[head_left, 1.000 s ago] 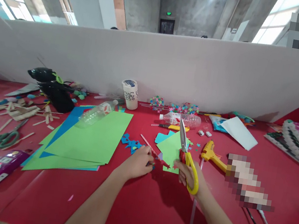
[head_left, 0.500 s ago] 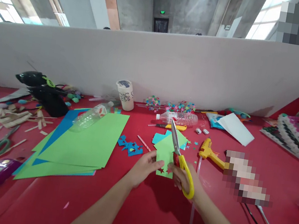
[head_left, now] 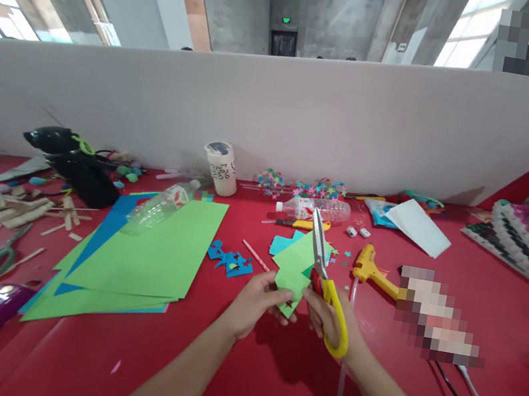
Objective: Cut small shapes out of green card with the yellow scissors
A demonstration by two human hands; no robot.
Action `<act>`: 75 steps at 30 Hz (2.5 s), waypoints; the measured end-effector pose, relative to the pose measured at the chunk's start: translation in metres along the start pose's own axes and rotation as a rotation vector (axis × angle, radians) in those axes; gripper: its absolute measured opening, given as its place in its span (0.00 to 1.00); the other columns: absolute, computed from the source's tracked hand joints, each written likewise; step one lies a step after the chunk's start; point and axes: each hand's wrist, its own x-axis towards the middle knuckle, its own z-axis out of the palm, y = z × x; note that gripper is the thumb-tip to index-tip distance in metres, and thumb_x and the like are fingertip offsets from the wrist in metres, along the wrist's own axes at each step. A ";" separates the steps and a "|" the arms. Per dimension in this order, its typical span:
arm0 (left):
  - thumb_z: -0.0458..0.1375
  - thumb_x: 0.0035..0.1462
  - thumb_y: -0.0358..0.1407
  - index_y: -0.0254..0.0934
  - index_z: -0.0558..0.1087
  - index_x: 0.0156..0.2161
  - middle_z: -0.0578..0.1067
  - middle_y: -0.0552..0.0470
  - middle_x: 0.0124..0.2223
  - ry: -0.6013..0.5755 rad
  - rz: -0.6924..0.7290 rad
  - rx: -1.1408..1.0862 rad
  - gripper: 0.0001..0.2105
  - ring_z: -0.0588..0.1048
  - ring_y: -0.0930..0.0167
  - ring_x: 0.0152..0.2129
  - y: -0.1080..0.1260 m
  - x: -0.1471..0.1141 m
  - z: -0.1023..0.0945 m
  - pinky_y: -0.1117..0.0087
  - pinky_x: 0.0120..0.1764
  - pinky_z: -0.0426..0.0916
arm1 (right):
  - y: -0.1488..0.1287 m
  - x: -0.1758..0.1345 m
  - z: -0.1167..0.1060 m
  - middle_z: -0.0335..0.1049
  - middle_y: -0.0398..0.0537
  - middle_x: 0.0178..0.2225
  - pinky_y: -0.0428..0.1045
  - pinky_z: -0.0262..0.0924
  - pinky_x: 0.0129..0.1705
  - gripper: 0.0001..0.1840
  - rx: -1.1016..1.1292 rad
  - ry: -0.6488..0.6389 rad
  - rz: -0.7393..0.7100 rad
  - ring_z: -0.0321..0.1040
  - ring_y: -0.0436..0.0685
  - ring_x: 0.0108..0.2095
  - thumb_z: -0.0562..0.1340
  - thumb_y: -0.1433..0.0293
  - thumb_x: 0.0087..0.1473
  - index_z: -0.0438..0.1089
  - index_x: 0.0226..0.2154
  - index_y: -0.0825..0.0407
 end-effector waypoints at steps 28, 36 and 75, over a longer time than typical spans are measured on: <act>0.61 0.41 0.33 0.33 0.69 0.27 0.70 0.55 0.22 0.414 0.306 -0.063 0.07 0.66 0.78 0.15 0.022 0.002 -0.031 0.77 0.18 0.61 | -0.014 -0.014 -0.008 0.51 0.35 0.15 0.42 0.45 0.16 0.23 -0.257 -0.490 0.104 0.50 0.45 0.15 0.52 0.50 0.52 0.57 0.23 0.53; 0.58 0.44 0.35 0.33 0.71 0.30 0.71 0.55 0.23 0.453 0.349 0.054 0.07 0.66 0.77 0.17 0.021 0.002 -0.033 0.76 0.21 0.63 | -0.009 -0.012 -0.008 0.51 0.35 0.13 0.41 0.45 0.14 0.22 -0.278 -0.477 0.101 0.50 0.45 0.14 0.53 0.50 0.51 0.56 0.22 0.52; 0.57 0.47 0.35 0.34 0.68 0.27 0.67 0.58 0.21 0.398 0.380 -0.097 0.06 0.65 0.78 0.15 0.021 0.000 -0.023 0.75 0.20 0.63 | 0.016 -0.019 0.005 0.46 0.33 0.13 0.39 0.41 0.13 0.23 -0.206 -0.359 0.180 0.45 0.43 0.13 0.49 0.50 0.53 0.53 0.21 0.51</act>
